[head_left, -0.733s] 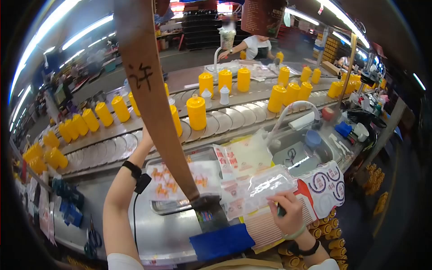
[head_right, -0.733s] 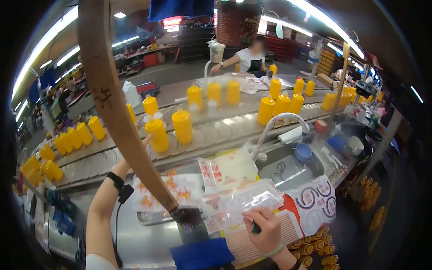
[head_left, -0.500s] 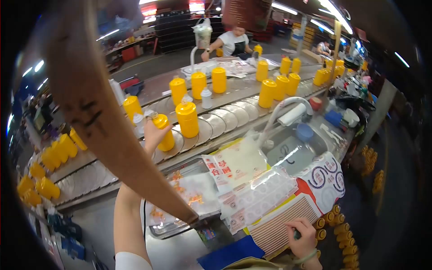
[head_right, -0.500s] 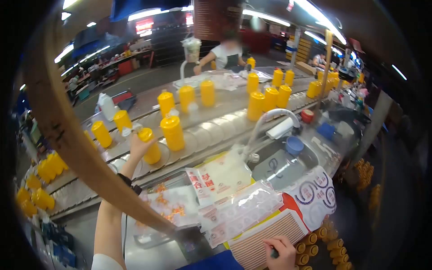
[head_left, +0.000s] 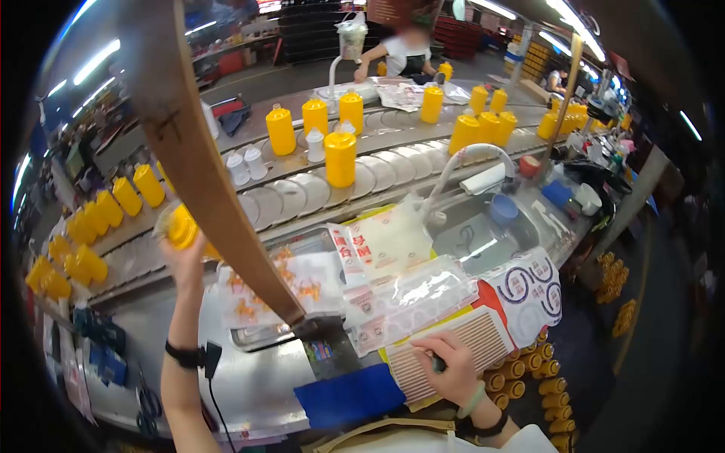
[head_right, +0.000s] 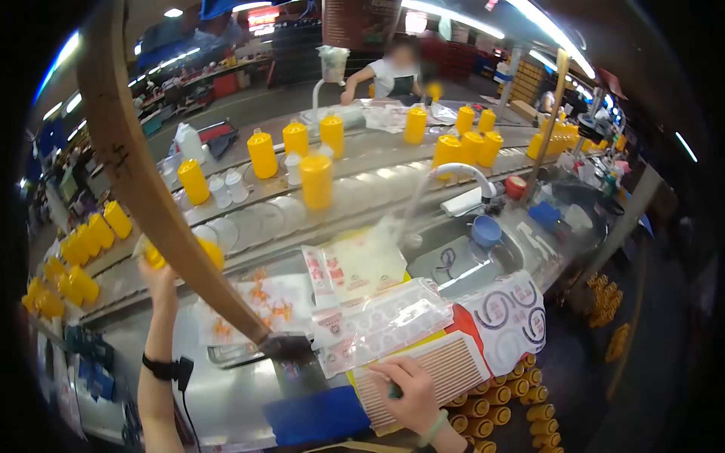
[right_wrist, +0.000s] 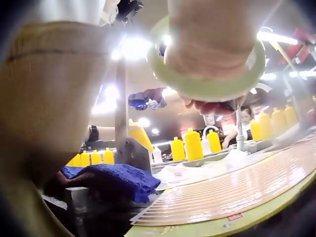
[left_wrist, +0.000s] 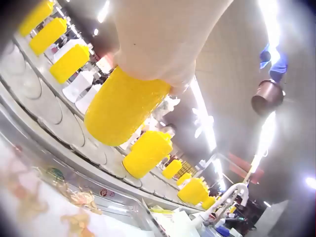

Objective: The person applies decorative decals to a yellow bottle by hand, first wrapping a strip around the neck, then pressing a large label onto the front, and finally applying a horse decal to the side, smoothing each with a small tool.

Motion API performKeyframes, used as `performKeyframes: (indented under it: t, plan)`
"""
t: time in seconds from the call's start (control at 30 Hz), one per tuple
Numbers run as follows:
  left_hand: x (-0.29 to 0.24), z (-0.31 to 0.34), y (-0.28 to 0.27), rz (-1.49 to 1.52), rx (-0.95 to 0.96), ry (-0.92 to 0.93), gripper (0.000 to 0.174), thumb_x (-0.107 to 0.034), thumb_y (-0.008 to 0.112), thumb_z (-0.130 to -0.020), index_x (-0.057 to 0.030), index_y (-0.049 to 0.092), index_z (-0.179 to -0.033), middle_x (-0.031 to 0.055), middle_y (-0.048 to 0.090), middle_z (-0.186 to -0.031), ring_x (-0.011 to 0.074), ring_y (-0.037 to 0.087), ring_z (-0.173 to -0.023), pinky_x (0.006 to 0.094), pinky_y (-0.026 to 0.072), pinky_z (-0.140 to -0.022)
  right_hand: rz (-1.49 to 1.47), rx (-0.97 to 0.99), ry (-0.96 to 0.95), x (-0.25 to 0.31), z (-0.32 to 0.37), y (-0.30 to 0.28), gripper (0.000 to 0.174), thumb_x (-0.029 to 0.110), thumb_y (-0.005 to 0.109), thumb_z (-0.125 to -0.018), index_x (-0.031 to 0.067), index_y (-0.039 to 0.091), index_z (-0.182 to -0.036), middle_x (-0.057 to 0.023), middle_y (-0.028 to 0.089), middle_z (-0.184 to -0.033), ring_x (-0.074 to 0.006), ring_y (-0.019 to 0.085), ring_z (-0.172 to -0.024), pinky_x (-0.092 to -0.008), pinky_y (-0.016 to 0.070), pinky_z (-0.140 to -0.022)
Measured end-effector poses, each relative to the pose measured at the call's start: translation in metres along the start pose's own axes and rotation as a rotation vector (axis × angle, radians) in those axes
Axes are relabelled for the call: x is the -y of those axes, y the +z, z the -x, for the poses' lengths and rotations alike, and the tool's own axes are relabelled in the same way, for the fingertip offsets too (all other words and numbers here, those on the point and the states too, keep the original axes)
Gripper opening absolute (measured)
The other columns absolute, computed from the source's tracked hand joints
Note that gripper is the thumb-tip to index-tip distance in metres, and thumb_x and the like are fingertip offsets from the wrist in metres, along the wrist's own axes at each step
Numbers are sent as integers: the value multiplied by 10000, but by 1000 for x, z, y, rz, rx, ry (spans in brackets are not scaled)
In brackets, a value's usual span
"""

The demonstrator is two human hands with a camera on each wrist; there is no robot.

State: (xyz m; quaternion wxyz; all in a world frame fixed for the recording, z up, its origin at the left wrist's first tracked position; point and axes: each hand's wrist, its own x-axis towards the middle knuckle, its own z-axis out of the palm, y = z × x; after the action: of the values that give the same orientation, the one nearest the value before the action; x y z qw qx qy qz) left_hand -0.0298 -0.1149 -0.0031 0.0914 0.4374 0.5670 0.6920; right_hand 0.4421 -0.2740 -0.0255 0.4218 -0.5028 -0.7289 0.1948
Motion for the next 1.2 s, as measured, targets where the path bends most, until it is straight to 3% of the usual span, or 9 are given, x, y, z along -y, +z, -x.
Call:
performKeyframes:
  t: [0.2,0.27,0.37,0.43,0.47,0.67,0.7,0.73,1.2]
  plan:
    - [-65,132,-104,469,-104,-211,538,-358,671,-996,-46,515,-1406,107,630,-1325,236,645,-1164,370,533,-995,-252,285,-246,28,-39,20,308,82,799,-842,71,724,-1141,-106,671,-991,-283,672,-853,-365,563,-747]
    - [-96,179,-96,673,-35,-412,629,-559,502,-1023,-65,528,-1411,148,630,-1315,255,651,-1152,384,549,-972,-357,383,-252,38,-44,31,321,98,809,-842,76,723,-1150,-99,671,-993,-280,669,-862,-367,562,-756]
    - [-126,226,-72,739,56,-452,704,-624,422,-1013,-69,512,-1437,171,609,-1354,269,642,-1167,391,546,-966,-485,604,-298,52,-42,51,568,154,849,-797,92,645,-1325,-137,647,-1163,-330,665,-982,-396,559,-860]
    - [-139,245,-59,766,125,-520,707,-618,418,-1012,-66,503,-1446,178,597,-1375,278,637,-1173,400,543,-972,-586,724,-441,67,-35,58,916,199,877,-744,107,432,-1539,-200,538,-1377,-398,630,-1131,-431,526,-981]
    - [-143,251,-53,800,203,-576,711,-612,414,-1011,-64,493,-1456,185,584,-1395,287,632,-1178,408,540,-979,-520,850,-433,68,-28,60,1160,224,890,-706,93,206,-1634,-249,388,-1538,-444,547,-1280,-444,478,-1069]
    - [-114,290,-25,660,359,-862,682,-542,491,-1023,-63,413,-1501,169,555,-1434,308,604,-1261,459,521,-1049,-480,722,-282,52,0,44,1127,198,867,-756,-7,177,-1623,-280,367,-1577,-427,507,-1365,-419,451,-1114]
    - [-129,294,-15,741,291,-878,609,-181,663,-975,-51,367,-1490,157,589,-1391,304,614,-1258,441,525,-1051,-494,705,-227,47,1,38,1108,203,866,-770,-25,187,-1616,-287,384,-1568,-414,503,-1380,-412,449,-1118]
    - [-135,298,-8,615,345,-871,648,-90,697,-949,-44,340,-1487,159,585,-1375,279,623,-1233,414,533,-1027,-477,723,-158,40,5,34,1096,209,869,-775,-42,201,-1607,-291,392,-1566,-402,494,-1395,-405,444,-1123]
    - [-123,290,21,453,413,-937,571,-166,720,-976,2,353,-1380,152,593,-1299,222,634,-1181,373,548,-985,-413,682,-40,21,13,44,1090,198,889,-772,-84,224,-1589,-303,531,-1444,-400,598,-1284,-394,485,-1058]
